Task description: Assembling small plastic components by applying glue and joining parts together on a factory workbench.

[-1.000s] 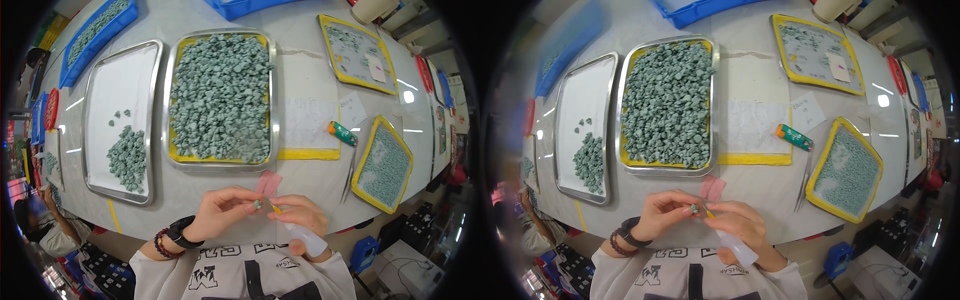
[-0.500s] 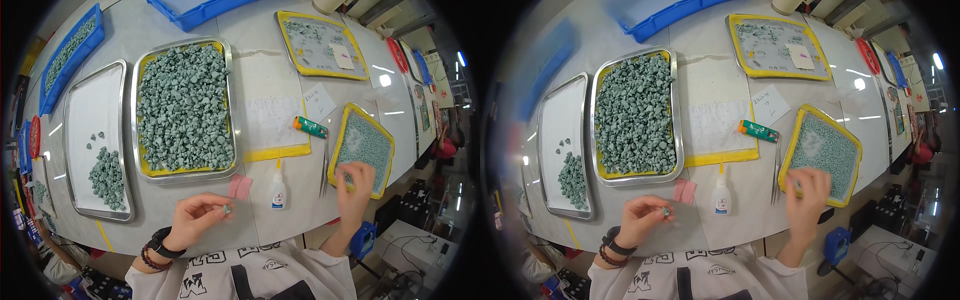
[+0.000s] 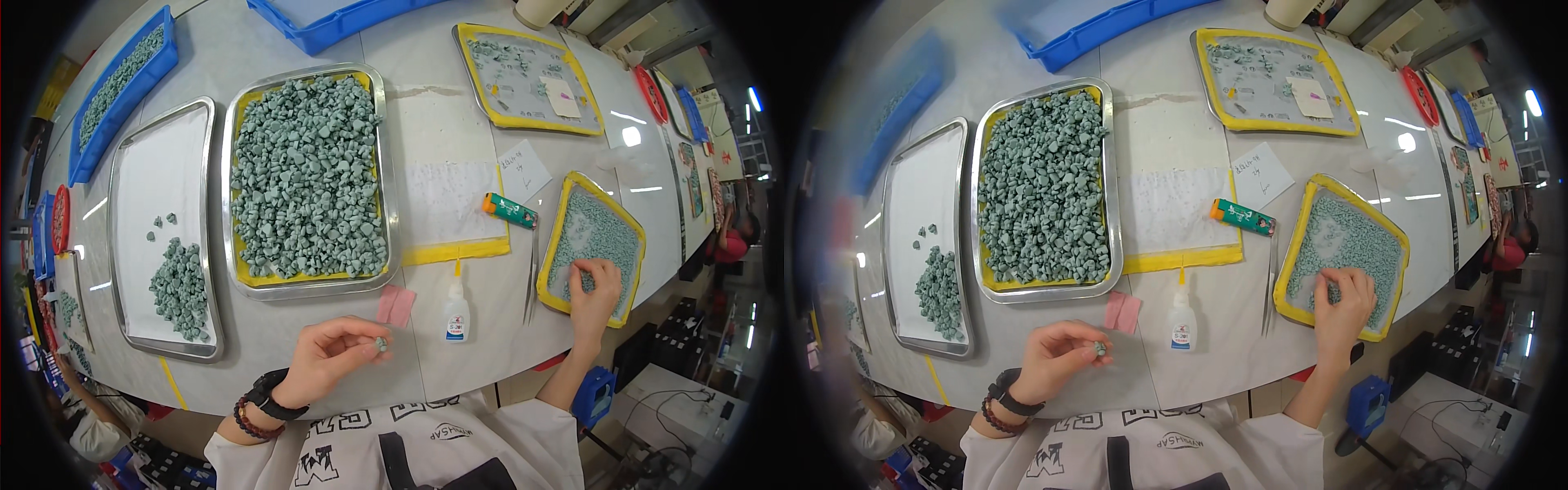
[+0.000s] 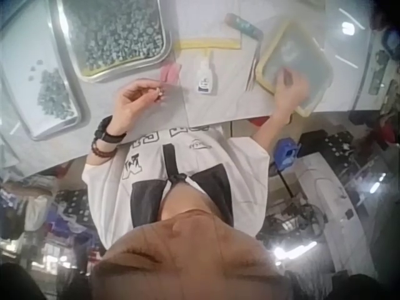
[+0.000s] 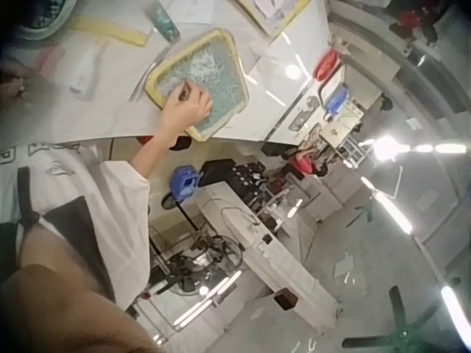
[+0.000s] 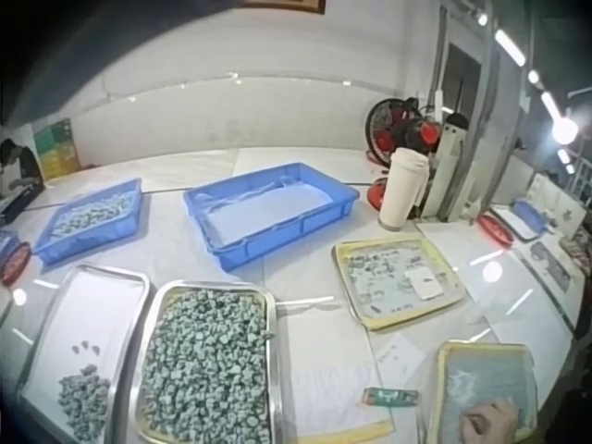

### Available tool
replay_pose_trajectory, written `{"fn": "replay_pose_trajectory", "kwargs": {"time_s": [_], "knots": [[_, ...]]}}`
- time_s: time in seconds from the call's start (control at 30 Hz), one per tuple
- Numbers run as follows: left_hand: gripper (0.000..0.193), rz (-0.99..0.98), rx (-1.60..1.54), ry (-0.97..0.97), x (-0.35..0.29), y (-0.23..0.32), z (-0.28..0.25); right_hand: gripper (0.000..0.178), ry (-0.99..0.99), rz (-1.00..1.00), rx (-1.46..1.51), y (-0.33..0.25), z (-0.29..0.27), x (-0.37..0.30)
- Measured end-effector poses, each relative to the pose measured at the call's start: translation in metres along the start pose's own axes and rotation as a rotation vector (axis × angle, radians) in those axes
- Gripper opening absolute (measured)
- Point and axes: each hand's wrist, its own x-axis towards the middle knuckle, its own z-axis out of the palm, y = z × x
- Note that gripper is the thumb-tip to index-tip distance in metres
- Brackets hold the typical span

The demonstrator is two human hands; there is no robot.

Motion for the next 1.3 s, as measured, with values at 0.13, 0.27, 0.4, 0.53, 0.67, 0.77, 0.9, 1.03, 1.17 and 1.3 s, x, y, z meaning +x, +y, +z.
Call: {"fn": "replay_pose_trajectory", "kwargs": {"time_s": [0.13,0.27,0.4,0.53,0.67,0.77,0.9,1.03,1.17,1.3], "knots": [[0.018,-0.014,0.009,0.022,0.0,0.0,0.002,0.008,0.025,-0.022,0.048,0.0,0.002,0.002],[0.019,-0.014,0.008,0.01,0.0,0.0,0.001,0.009,0.0,-0.047,0.025,0.001,0.003,0.002],[0.019,-0.024,-0.002,0.0,-0.001,0.001,0.002,0.009,0.042,-0.034,0.03,0.005,0.003,-0.003],[0.019,-0.028,-0.002,-0.013,-0.001,0.0,0.002,0.008,0.086,-0.028,0.058,-0.004,0.002,0.003],[0.02,-0.035,-0.015,-0.027,-0.001,-0.001,0.0,0.007,0.057,-0.124,0.057,-0.009,0.001,0.01],[0.022,-0.035,-0.031,-0.054,-0.002,0.0,-0.001,0.007,0.043,-0.142,0.002,-0.007,0.0,0.009],[0.023,-0.026,-0.036,-0.062,-0.001,-0.001,-0.001,0.009,0.102,-0.164,0.029,-0.007,-0.001,0.004],[0.023,-0.061,-0.045,-0.073,0.0,-0.001,0.001,0.014,0.249,-0.102,0.168,-0.046,-0.035,-0.011],[0.018,-0.051,-0.062,-0.045,-0.003,-0.001,-0.001,0.019,0.115,-0.327,0.517,-0.106,-0.033,-0.023],[0.019,-0.063,-0.082,-0.047,-0.002,0.001,0.002,0.023,-0.039,-0.461,0.716,-0.134,-0.026,-0.032]]}}
